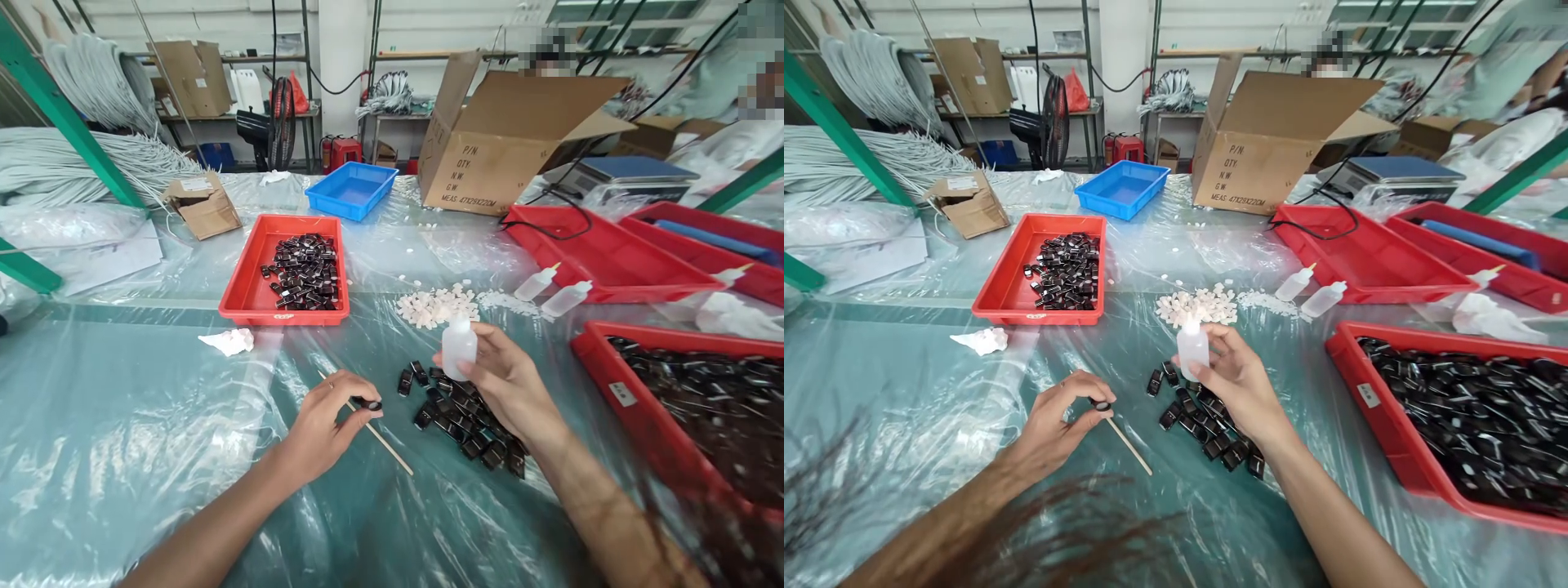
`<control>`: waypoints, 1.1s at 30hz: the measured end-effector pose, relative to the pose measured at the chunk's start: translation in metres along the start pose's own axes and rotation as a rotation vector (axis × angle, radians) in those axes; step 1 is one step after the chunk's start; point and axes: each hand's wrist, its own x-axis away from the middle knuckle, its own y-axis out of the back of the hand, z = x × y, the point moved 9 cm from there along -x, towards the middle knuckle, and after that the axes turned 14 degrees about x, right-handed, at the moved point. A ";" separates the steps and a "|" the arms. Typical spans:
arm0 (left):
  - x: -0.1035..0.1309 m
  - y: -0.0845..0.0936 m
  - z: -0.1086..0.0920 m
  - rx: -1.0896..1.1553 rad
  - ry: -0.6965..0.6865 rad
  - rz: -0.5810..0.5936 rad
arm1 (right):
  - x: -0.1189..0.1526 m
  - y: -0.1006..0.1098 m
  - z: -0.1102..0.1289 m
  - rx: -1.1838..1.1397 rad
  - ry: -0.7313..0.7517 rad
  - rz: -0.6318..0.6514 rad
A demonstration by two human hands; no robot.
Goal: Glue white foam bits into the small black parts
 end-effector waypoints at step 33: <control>0.010 -0.028 0.014 0.131 0.141 0.084 | -0.080 0.076 -0.085 0.606 0.100 -0.237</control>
